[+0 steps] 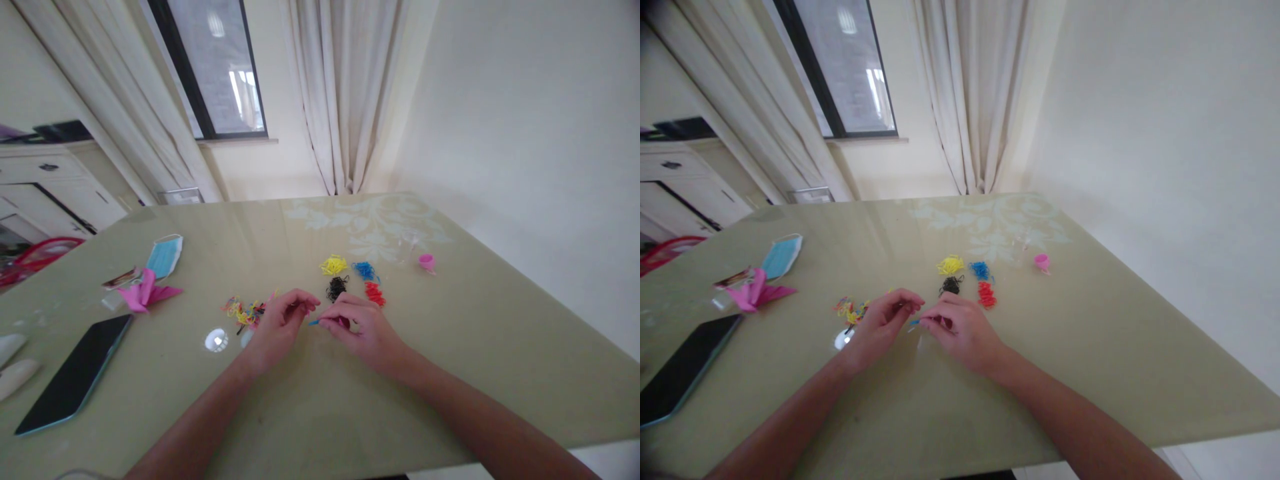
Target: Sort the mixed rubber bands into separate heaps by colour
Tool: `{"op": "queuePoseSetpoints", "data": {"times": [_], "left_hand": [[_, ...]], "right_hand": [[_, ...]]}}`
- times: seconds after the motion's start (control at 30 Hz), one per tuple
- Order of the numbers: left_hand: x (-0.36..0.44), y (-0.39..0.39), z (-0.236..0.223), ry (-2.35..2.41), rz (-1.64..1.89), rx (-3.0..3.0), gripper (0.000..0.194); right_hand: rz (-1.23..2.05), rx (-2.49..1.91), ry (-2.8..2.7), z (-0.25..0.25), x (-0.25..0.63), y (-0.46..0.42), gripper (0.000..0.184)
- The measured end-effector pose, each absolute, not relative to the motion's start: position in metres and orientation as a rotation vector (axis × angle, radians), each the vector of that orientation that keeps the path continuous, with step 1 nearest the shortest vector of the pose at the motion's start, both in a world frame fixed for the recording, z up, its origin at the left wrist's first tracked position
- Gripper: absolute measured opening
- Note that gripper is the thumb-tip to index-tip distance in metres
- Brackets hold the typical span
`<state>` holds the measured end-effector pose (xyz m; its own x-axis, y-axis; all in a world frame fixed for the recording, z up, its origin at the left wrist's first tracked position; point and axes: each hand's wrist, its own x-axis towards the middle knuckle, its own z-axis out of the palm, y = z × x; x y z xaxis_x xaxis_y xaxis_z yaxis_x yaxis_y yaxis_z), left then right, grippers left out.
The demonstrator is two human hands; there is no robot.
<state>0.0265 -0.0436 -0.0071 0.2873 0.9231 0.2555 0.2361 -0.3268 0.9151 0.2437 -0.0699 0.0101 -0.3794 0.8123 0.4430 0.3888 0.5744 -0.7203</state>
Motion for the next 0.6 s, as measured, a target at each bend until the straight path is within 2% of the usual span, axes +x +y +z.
{"op": "queuePoseSetpoints", "data": {"times": [0.3, 0.6], "left_hand": [[0.026, -0.041, -0.006, 1.057, 1.064, 1.693, 0.021], [0.024, -0.041, -0.007, 1.073, 1.03, 1.749, 0.024]], "right_hand": [[0.655, -0.757, -1.821, 0.025, 0.258, -0.067, 0.013], [0.638, -0.789, -1.797, 0.029, 0.261, -0.069, 0.016]]}}
